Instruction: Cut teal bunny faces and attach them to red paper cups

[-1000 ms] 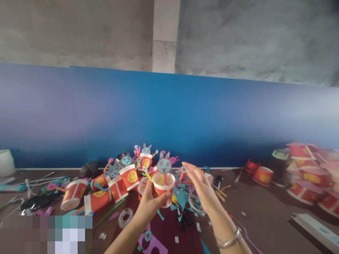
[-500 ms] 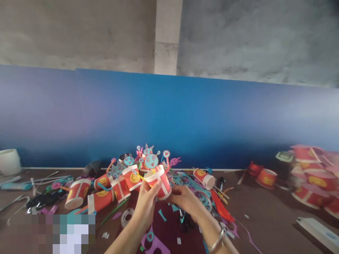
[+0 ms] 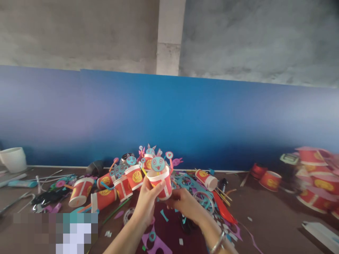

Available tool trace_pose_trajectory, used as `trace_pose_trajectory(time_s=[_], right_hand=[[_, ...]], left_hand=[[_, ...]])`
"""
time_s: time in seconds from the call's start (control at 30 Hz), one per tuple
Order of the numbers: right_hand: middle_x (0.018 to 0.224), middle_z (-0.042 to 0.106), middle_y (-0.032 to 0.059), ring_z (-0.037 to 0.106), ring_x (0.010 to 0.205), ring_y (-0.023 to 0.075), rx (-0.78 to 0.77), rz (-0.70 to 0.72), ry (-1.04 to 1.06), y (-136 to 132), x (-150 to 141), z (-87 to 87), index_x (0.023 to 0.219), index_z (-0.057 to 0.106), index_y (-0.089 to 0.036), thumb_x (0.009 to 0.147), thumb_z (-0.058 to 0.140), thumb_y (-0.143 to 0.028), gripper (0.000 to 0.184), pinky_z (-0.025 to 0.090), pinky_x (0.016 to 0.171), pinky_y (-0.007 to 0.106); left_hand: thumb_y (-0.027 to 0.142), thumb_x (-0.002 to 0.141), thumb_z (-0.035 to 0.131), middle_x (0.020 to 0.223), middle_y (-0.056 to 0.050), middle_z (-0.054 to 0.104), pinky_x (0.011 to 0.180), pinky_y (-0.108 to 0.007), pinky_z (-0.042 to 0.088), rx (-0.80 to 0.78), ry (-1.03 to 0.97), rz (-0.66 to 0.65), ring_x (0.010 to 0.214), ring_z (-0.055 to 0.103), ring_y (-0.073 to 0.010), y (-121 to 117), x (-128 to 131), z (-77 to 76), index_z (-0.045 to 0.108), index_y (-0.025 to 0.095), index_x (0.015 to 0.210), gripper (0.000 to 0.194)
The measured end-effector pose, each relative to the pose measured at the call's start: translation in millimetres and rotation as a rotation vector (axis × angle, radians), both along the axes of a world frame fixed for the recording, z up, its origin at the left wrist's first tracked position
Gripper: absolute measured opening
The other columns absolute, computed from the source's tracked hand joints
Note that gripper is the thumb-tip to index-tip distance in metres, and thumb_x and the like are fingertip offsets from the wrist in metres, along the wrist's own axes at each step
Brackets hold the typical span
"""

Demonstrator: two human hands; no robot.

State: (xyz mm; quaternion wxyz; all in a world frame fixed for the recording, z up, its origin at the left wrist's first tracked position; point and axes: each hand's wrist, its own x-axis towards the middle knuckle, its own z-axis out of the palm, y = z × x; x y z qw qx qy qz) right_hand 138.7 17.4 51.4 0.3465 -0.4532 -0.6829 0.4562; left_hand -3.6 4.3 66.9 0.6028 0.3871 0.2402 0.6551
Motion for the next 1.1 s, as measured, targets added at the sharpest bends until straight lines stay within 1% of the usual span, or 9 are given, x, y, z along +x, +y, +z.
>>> trace_pose_trajectory(time_s=[0.1, 0.3, 0.47, 0.67, 0.83, 0.97, 1.0, 1.03, 1.1], right_hand=[[0.055, 0.064, -0.0017, 0.051, 0.052, 0.0110, -0.025, 0.043, -0.081, -1.1, 3.5, 0.5, 0.062, 0.070, -0.016, 0.072, 0.059, -0.023, 0.016, 0.036, 0.052, 0.021], [0.054, 0.062, -0.0020, 0.053, 0.055, 0.0126, -0.040, -0.021, 0.032, -2.5, 1.2, 6.2, 0.057, 0.066, -0.015, 0.069, 0.060, -0.024, 0.016, 0.039, 0.056, 0.023], [0.056, 0.064, -0.0011, 0.053, 0.054, 0.0125, -0.057, 0.050, -0.066, -2.2, 3.4, 1.4, 0.061, 0.068, -0.016, 0.071, 0.059, -0.024, 0.015, 0.038, 0.055, 0.023], [0.057, 0.064, -0.0017, 0.053, 0.056, 0.0128, -0.044, -0.011, -0.016, 0.5, 3.0, -0.1, 0.065, 0.069, -0.016, 0.067, 0.059, -0.020, 0.011, 0.040, 0.058, 0.023], [0.057, 0.063, 0.0001, 0.053, 0.055, 0.0120, -0.086, 0.087, -0.120, 3.2, 8.2, -5.7, 0.063, 0.067, -0.014, 0.071, 0.058, -0.022, 0.014, 0.039, 0.055, 0.022], [0.064, 0.064, -0.0001, 0.056, 0.063, 0.0140, -0.123, 0.131, -0.128, 1.1, 16.9, 2.4, 0.068, 0.067, -0.015, 0.069, 0.063, -0.019, 0.006, 0.043, 0.061, 0.024], [0.070, 0.066, 0.0000, 0.058, 0.068, 0.0155, -0.117, 0.137, -0.116, 0.1, 19.0, 5.6, 0.075, 0.068, -0.016, 0.066, 0.066, -0.019, 0.009, 0.044, 0.064, 0.025], [0.078, 0.067, 0.0002, 0.060, 0.075, 0.0173, -0.104, 0.138, -0.089, -1.2, 20.4, 8.7, 0.086, 0.067, -0.019, 0.064, 0.070, -0.019, 0.022, 0.045, 0.068, 0.026], [0.094, 0.067, 0.0013, 0.060, 0.086, 0.0201, -0.074, 0.136, 0.013, -4.2, 20.4, 14.1, 0.111, 0.059, -0.024, 0.062, 0.076, -0.022, 0.052, 0.048, 0.073, 0.029]], left_hand=[[0.031, 0.070, 0.074, 0.105, -0.007, 0.068, 0.079, -0.032, 0.049, 0.021, 0.010, -0.004, 0.091, 0.064, -0.0219, 0.6, -1.0, -0.2, 0.054, 0.022, 0.119, 0.054], [0.027, 0.071, 0.074, 0.108, -0.010, 0.066, 0.082, -0.031, 0.048, 0.016, 0.037, 0.018, 0.096, 0.062, -0.0228, 0.7, 1.8, -4.3, 0.051, 0.019, 0.123, 0.057], [0.031, 0.067, 0.076, 0.104, -0.007, 0.068, 0.080, -0.030, 0.048, 0.007, 0.062, 0.061, 0.092, 0.063, -0.0213, 3.0, -3.6, -2.1, 0.054, 0.021, 0.119, 0.057], [0.031, 0.066, 0.077, 0.102, -0.009, 0.068, 0.079, -0.030, 0.048, -0.007, 0.085, 0.059, 0.092, 0.063, -0.0221, 3.6, 0.1, -6.9, 0.055, 0.019, 0.118, 0.057], [0.031, 0.062, 0.079, 0.100, -0.008, 0.069, 0.078, -0.030, 0.049, -0.019, 0.082, 0.088, 0.089, 0.064, -0.0219, 5.5, -3.3, -4.6, 0.058, 0.019, 0.113, 0.056], [0.034, 0.056, 0.082, 0.096, -0.009, 0.071, 0.077, -0.032, 0.050, -0.044, 0.116, 0.115, 0.087, 0.065, -0.0245, 5.7, -1.7, -6.0, 0.062, 0.016, 0.106, 0.057], [0.035, 0.055, 0.082, 0.096, -0.010, 0.071, 0.078, -0.033, 0.050, -0.042, 0.126, 0.124, 0.088, 0.065, -0.0255, 5.4, -0.7, -6.4, 0.062, 0.016, 0.106, 0.058], [0.035, 0.055, 0.082, 0.097, -0.011, 0.070, 0.079, -0.034, 0.049, -0.036, 0.136, 0.131, 0.090, 0.065, -0.0264, 4.9, 0.3, -6.3, 0.062, 0.015, 0.106, 0.058], [0.034, 0.055, 0.081, 0.099, -0.012, 0.070, 0.082, -0.036, 0.048, -0.029, 0.159, 0.144, 0.094, 0.063, -0.0281, 2.8, 2.8, -4.7, 0.062, 0.015, 0.106, 0.057]])
